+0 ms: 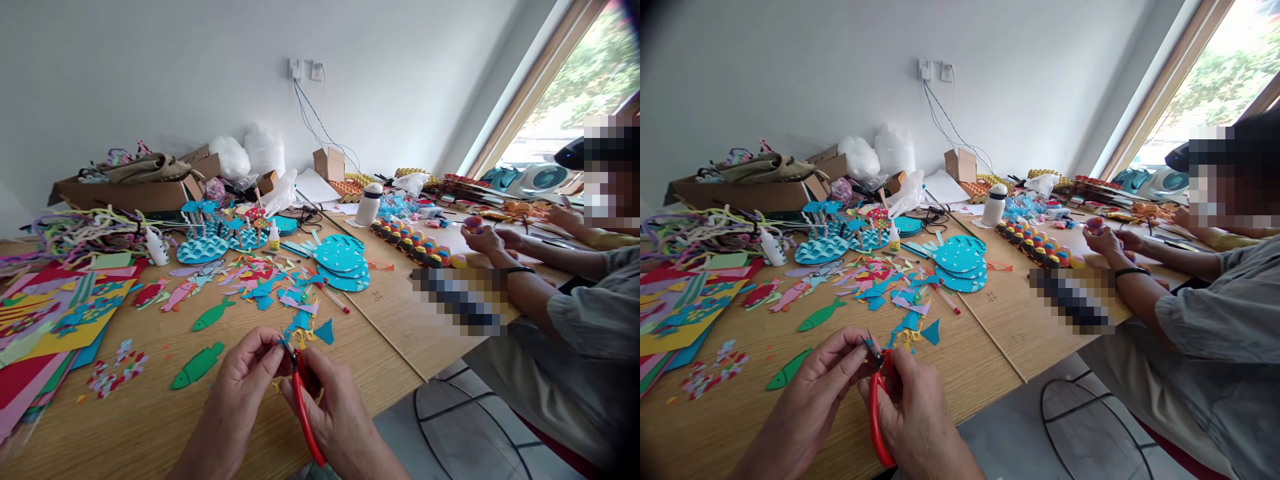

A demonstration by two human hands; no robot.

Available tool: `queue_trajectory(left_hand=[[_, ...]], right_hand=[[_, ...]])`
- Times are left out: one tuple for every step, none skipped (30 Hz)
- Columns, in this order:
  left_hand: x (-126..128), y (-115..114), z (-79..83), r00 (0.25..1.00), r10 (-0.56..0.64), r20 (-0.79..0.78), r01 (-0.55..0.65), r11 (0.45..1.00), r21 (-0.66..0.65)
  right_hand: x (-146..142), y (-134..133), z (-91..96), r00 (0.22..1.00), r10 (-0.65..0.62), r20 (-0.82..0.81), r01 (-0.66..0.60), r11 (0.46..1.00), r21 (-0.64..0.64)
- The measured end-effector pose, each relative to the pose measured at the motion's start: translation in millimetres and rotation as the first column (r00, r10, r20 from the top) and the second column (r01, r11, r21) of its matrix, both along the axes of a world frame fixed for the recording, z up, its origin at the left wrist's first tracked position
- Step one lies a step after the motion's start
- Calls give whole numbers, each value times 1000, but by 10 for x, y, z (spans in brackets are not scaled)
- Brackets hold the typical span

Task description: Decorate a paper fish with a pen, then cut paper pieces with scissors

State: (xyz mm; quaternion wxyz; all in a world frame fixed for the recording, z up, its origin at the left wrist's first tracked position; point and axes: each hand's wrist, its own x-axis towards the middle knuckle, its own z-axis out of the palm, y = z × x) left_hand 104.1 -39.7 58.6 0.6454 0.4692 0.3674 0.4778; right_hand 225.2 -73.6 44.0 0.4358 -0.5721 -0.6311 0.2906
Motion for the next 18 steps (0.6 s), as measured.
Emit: queue_trajectory(left_hand=[[3,2,3,1000,1,-6,-1,1000,2],[5,5,5,1000,0,-11,0,1000,5],[7,8,7,1000,0,-16,1,1000,10],[9,11,7,1000,-3,-21,3,1000,15],[9,13,6,1000,-6,-27,7,1000,19],[8,14,3,999,-12,-34,13,1000,22],[5,14,-2,999,-18,-40,19,1000,23],[1,12,-7,999,-22,-47,23,999,24],[-3,10,-12,998,-23,-54,25,999,26],[-8,6,-16,998,-25,-62,27,999,28],[-12,2,-19,997,-26,-72,28,999,29],[-14,-3,-19,996,-26,-82,29,999,31],[-15,-6,-19,995,-25,-93,28,999,33],[-15,-8,-18,994,-26,-103,30,999,34],[-14,-9,-17,993,-29,-112,33,999,35],[-13,-9,-17,992,-30,-120,35,999,35],[-12,-8,-17,991,-31,-126,36,999,36],[-12,-6,-19,991,-32,-132,37,999,37]], right_hand=[[-3,3,0,1000,-7,4,7,1000,0],[-4,6,-2,1000,-14,7,14,1000,-2],[-4,10,-5,1000,-20,11,20,1000,-5],[-2,13,-10,1000,-26,17,26,1000,-8],[2,16,-16,999,-27,24,28,1000,-11],[7,17,-23,999,-26,31,26,1000,-12],[12,16,-30,999,-23,36,23,1000,-12],[18,15,-38,999,-20,40,20,1000,-11],[24,12,-45,999,-18,42,18,1000,-10],[29,9,-52,999,-15,43,16,1000,-10],[34,4,-57,999,-14,43,14,1000,-13],[37,0,-61,999,-13,43,14,1000,-17],[41,-5,-64,999,-11,44,12,1000,-21],[43,-10,-67,999,-9,45,11,1000,-26],[46,-14,-70,999,-7,47,9,1000,-30],[49,-19,-73,999,-6,47,7,999,-34],[51,-23,-77,999,-5,48,6,999,-37],[54,-26,-81,999,-1,49,3,999,-39]])
